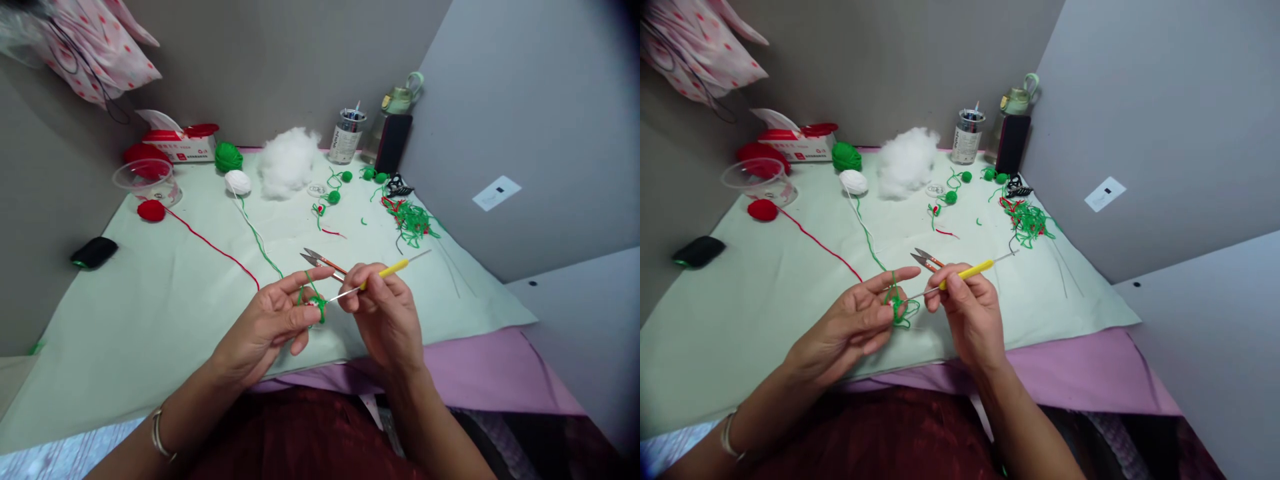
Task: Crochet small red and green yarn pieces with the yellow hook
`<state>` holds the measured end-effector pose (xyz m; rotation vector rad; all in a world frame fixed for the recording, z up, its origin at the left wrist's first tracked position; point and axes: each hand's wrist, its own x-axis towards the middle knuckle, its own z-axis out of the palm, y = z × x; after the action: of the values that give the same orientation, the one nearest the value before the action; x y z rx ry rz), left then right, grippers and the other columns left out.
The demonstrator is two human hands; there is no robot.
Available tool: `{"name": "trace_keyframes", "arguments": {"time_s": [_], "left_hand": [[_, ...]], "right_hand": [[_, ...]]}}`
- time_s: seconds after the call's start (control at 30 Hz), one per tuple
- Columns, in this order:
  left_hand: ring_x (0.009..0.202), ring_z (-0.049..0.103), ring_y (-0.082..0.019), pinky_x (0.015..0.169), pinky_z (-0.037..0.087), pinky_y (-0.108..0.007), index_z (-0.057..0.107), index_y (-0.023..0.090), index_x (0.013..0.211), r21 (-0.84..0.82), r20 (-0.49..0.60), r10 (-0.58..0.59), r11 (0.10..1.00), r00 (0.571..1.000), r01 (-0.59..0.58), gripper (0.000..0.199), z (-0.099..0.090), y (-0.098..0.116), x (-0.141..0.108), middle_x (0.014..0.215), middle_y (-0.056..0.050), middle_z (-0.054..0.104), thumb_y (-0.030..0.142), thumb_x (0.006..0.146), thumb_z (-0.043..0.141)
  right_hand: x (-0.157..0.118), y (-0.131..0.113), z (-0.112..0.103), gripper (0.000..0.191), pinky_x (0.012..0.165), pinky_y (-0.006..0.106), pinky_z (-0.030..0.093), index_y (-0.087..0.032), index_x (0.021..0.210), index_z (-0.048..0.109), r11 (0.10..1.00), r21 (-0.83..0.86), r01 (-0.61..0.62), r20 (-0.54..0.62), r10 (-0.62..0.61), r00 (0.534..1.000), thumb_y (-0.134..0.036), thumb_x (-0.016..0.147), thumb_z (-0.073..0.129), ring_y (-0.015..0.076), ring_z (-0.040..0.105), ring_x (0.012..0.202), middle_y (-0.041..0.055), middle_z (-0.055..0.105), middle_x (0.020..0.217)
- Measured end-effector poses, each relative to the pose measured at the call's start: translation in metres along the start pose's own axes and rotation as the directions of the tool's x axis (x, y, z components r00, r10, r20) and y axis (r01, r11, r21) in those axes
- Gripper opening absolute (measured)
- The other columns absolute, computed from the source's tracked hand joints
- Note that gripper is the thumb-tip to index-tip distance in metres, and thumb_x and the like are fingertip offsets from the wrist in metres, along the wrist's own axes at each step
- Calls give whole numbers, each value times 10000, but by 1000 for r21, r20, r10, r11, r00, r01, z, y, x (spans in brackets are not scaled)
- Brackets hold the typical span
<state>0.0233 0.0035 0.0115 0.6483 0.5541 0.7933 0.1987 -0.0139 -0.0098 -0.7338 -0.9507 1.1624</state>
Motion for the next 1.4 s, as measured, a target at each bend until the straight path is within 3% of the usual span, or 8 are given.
{"name": "trace_keyframes", "arguments": {"time_s": [0.13,0.27,0.47,0.63,0.73,0.83,1.03,1.4], "left_hand": [[579,544,-58,488,477,-136,852,292,1159,105,-113,154,984,982,-142,468,3,-10,5,794,21,657,150,723,946],[562,524,-45,543,502,-156,855,277,1160,177,-183,229,964,956,-197,416,4,-17,7,777,37,640,167,764,920],[477,415,7,493,439,-129,852,223,1161,-15,-219,109,993,970,-115,396,4,-11,9,747,39,636,237,774,936],[546,487,-16,541,494,-128,854,214,1137,-51,-276,119,989,954,-138,413,5,-7,9,791,32,654,171,736,945],[705,612,-71,650,559,-150,824,245,1219,-44,-295,183,978,938,-204,488,9,-11,10,854,10,703,156,751,932],[624,551,-56,620,567,-169,828,186,1191,-152,-215,62,984,975,-96,410,11,-15,11,858,-15,723,184,788,905],[601,507,-43,581,538,-158,820,199,1216,-142,-211,54,986,976,-85,461,9,-13,8,892,-6,701,145,767,910],[604,504,-39,612,513,-158,852,218,1151,-133,-175,69,987,982,-93,367,12,-12,6,868,-1,707,199,789,909]], "right_hand": [[-3,4,5,149,768,318,573,-260,924,811,981,-163,108,49,-102,994,-341,996,710,165,696,795,16,752,863],[-9,11,11,191,900,368,583,-310,1071,822,841,-416,345,91,-339,936,-224,1030,657,190,733,948,18,807,949],[-11,10,8,343,818,360,611,-315,1211,795,450,-698,557,298,-525,797,-94,971,688,210,749,981,64,801,1091],[-7,6,10,254,668,316,579,-277,1054,806,784,-521,337,39,-372,927,-146,1040,588,159,681,733,22,760,887],[-7,14,14,262,719,330,586,-297,1112,814,662,-619,424,115,-457,882,-125,997,653,186,714,846,37,765,946],[-7,22,15,372,749,338,592,-334,1213,795,486,-685,542,213,-578,788,-80,966,681,195,728,914,52,764,1038],[-6,12,11,251,896,342,573,-319,1143,791,744,-545,386,152,-365,918,-144,1008,671,175,697,984,12,774,992],[-13,9,15,335,896,294,568,-333,1192,786,703,-575,419,133,-426,895,-95,1016,630,144,705,1017,-3,778,1053]]}}
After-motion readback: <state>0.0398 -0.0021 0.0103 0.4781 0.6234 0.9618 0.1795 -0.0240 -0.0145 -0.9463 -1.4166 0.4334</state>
